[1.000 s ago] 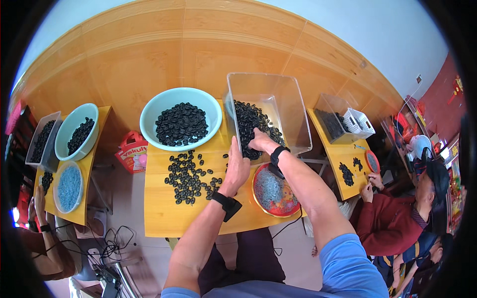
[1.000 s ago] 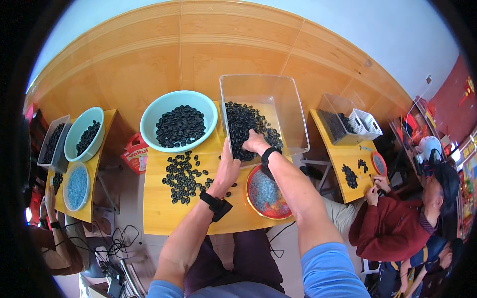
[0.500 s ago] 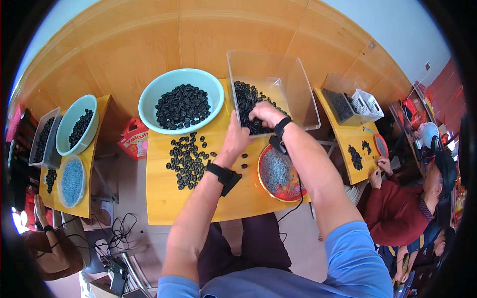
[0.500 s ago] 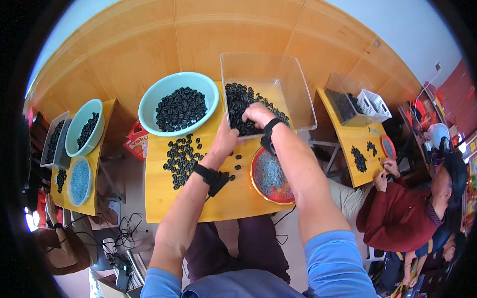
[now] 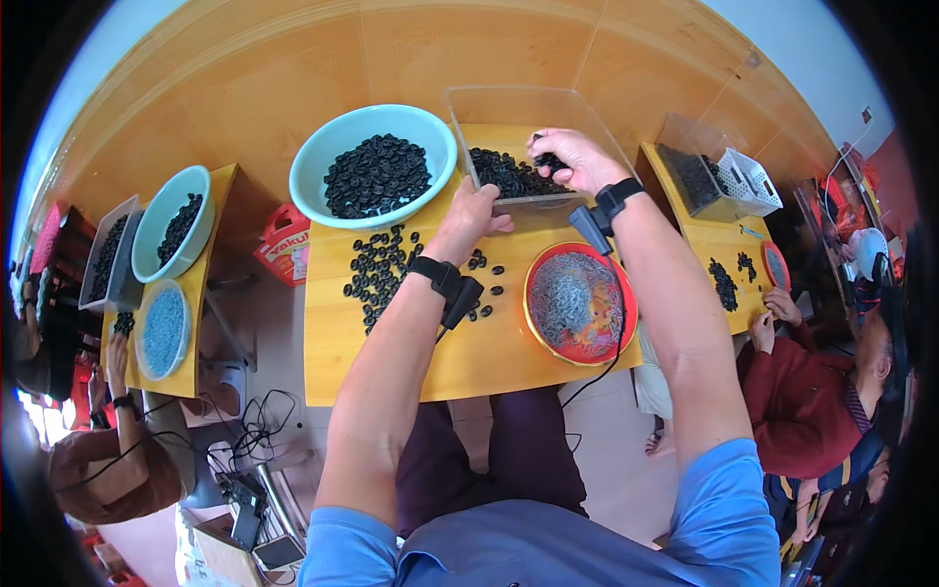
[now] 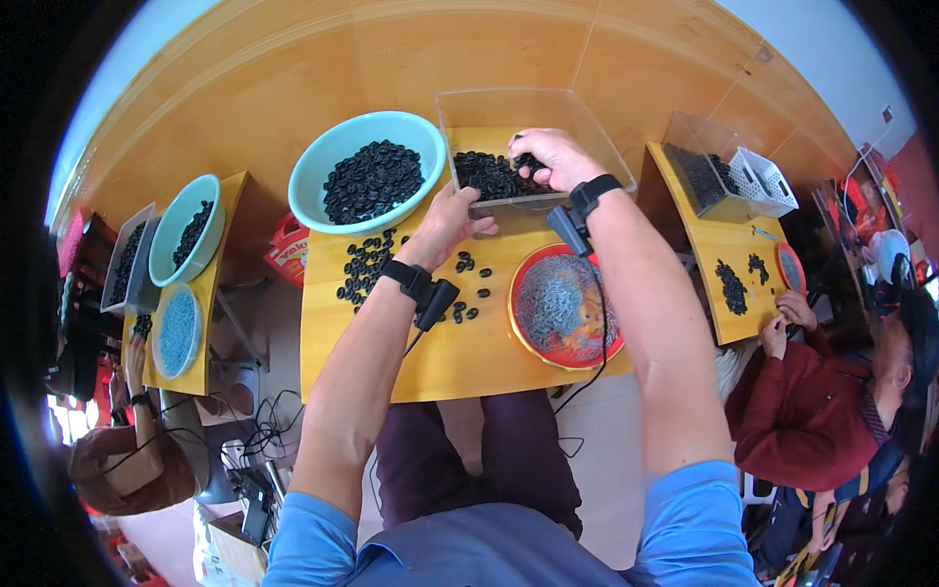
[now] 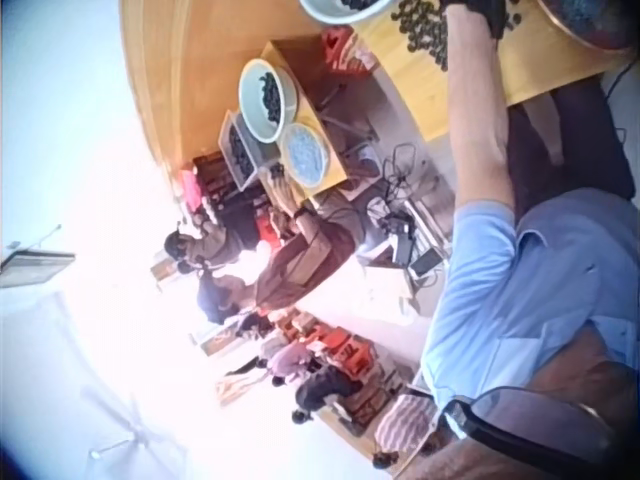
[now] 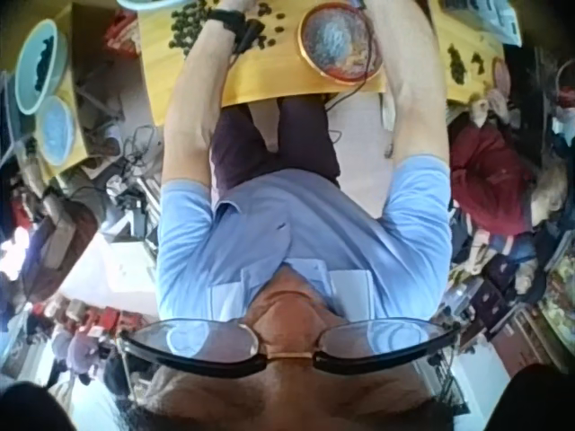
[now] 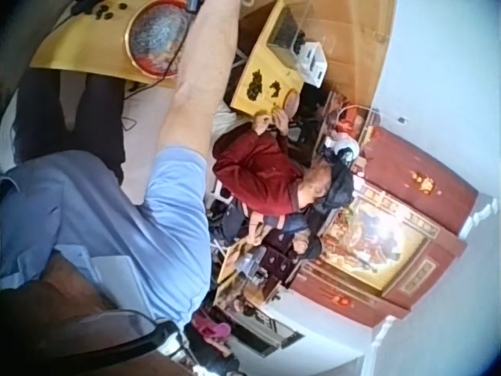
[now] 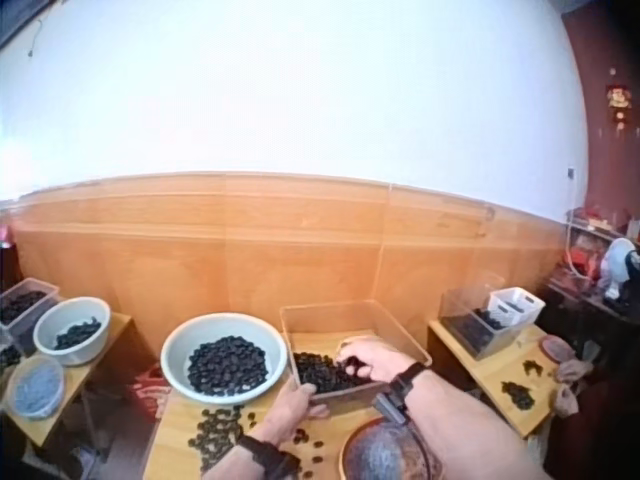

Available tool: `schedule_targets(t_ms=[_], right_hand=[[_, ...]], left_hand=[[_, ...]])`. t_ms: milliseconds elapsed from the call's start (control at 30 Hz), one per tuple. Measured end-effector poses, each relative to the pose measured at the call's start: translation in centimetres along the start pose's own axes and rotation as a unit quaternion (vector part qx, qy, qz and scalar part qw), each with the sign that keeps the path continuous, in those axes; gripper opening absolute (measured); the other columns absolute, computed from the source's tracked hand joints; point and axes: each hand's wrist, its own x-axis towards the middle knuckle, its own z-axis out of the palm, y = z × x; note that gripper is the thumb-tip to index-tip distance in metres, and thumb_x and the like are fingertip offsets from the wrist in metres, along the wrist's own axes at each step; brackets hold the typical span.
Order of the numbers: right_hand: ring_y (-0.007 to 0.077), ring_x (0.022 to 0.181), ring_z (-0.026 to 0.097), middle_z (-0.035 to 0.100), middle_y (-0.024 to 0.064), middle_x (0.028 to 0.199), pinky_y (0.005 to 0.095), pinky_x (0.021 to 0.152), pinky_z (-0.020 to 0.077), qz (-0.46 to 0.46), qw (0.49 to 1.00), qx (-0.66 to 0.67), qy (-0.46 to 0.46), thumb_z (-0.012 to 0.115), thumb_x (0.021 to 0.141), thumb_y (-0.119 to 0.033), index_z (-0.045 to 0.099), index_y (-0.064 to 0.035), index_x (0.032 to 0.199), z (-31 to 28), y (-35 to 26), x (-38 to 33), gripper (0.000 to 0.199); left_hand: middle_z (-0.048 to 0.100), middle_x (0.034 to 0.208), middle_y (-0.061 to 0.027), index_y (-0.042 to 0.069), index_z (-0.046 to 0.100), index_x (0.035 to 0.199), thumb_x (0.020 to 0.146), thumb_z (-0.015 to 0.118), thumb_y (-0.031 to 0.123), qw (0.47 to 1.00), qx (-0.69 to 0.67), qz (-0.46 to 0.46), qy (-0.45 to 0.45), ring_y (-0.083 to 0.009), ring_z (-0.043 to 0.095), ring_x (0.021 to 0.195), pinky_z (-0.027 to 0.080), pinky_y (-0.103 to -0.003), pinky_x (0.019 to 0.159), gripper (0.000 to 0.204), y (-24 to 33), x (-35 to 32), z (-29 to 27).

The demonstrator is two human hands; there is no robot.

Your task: Manually sorting and inspecting small black objects and placing small components at a workspace table.

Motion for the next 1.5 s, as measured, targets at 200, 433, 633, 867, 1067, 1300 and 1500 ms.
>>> schedule_targets(t_ms=[200, 433, 633, 867, 1067, 1300, 1500], right_hand=[[0.0079, 0.057, 0.057, 0.06, 0.0023, 0.08, 0.0168, 0.034, 0.0282, -0.042, 0.995, -0.013, -0.085, 0.064, 0.085, -0.006, 0.058, -0.009, 0.099, 2.6, -3.2, -6.1, 0.016], [0.0079, 0.053, 0.057, 0.059, 0.0028, 0.078, 0.0173, 0.033, 0.0264, 0.029, 0.984, -0.018, -0.175, 0.068, 0.082, -0.004, 0.062, -0.0065, 0.097, 8.5, 0.7, -11.6, 0.016], [0.0092, 0.048, 0.053, 0.061, 0.0005, 0.069, 0.024, 0.037, 0.032, 0.075, 0.978, -0.125, -0.15, 0.071, 0.073, -0.005, 0.068, -0.0069, 0.089, 14.0, 8.4, -9.6, 0.017], [0.0256, 0.064, 0.068, 0.071, 0.0117, 0.077, 0.0379, 0.06, 0.0529, -0.091, 0.891, -0.445, -0.009, 0.07, 0.071, -0.008, 0.072, -0.0064, 0.087, 15.5, 12.7, -7.1, 0.016], [0.0301, 0.074, 0.07, 0.072, 0.0136, 0.079, 0.04, 0.069, 0.0538, -0.146, 0.895, -0.422, -0.012, 0.07, 0.071, -0.01, 0.072, -0.0052, 0.087, 16.4, 12.5, -8.6, 0.017], [0.0118, 0.061, 0.063, 0.065, 0.0014, 0.071, 0.0291, 0.053, 0.0509, -0.068, 0.975, -0.21, -0.005, 0.071, 0.07, -0.007, 0.069, -0.0076, 0.084, 12.1, 10.4, -10.7, 0.015], [0.0088, 0.05, 0.055, 0.059, -0.0004, 0.069, 0.0241, 0.038, 0.0304, 0.014, 0.993, -0.113, -0.027, 0.068, 0.075, -0.004, 0.066, -0.0087, 0.09, 11.8, 9.3, -11.5, 0.016]], left_hand=[[0.056, 0.134, -0.0245, -0.003, 0.042, 0.142, 0.095, 0.064, 0.023, 0.796, 0.453, 0.376, 0.144, -0.0375, 0.063, 0.107, 0.055, -0.042, 0.092, 0.057, -3.2, -7.2, -3.2], [0.044, 0.152, -0.0175, 0.006, 0.046, 0.146, 0.096, 0.061, 0.044, 0.642, 0.675, 0.359, -0.057, -0.0354, 0.042, 0.14, 0.035, -0.047, 0.116, 0.065, -11.1, -19.2, -4.0], [0.038, 0.157, -0.0168, 0.008, 0.045, 0.148, 0.096, 0.053, 0.056, 0.613, 0.724, 0.315, -0.044, -0.0326, 0.034, 0.146, 0.028, -0.046, 0.12, 0.071, -13.4, -18.9, -5.0], [0.044, 0.153, -0.0172, 0.003, 0.046, 0.146, 0.097, 0.054, 0.053, 0.623, 0.708, 0.333, 0.003, -0.0319, 0.037, 0.145, 0.028, -0.045, 0.12, 0.071, -13.7, -18.2, -5.4], [0.045, 0.152, -0.016, -0.004, 0.046, 0.144, 0.098, 0.052, 0.051, 0.636, 0.713, 0.294, 0.028, -0.0287, 0.038, 0.144, 0.026, -0.043, 0.121, 0.071, -12.9, -17.1, -6.2], [0.047, 0.15, -0.0187, 0.0, 0.049, 0.143, 0.095, 0.057, 0.053, 0.612, 0.725, 0.316, 0.023, -0.0319, 0.039, 0.143, 0.03, -0.045, 0.118, 0.072, -11.8, -17.9, -6.5], [0.042, 0.155, -0.0151, 0.003, 0.048, 0.144, 0.094, 0.058, 0.053, 0.566, 0.78, 0.24, 0.112, -0.0331, 0.039, 0.143, 0.031, -0.046, 0.118, 0.071, -8.0, -18.0, -10.1]])
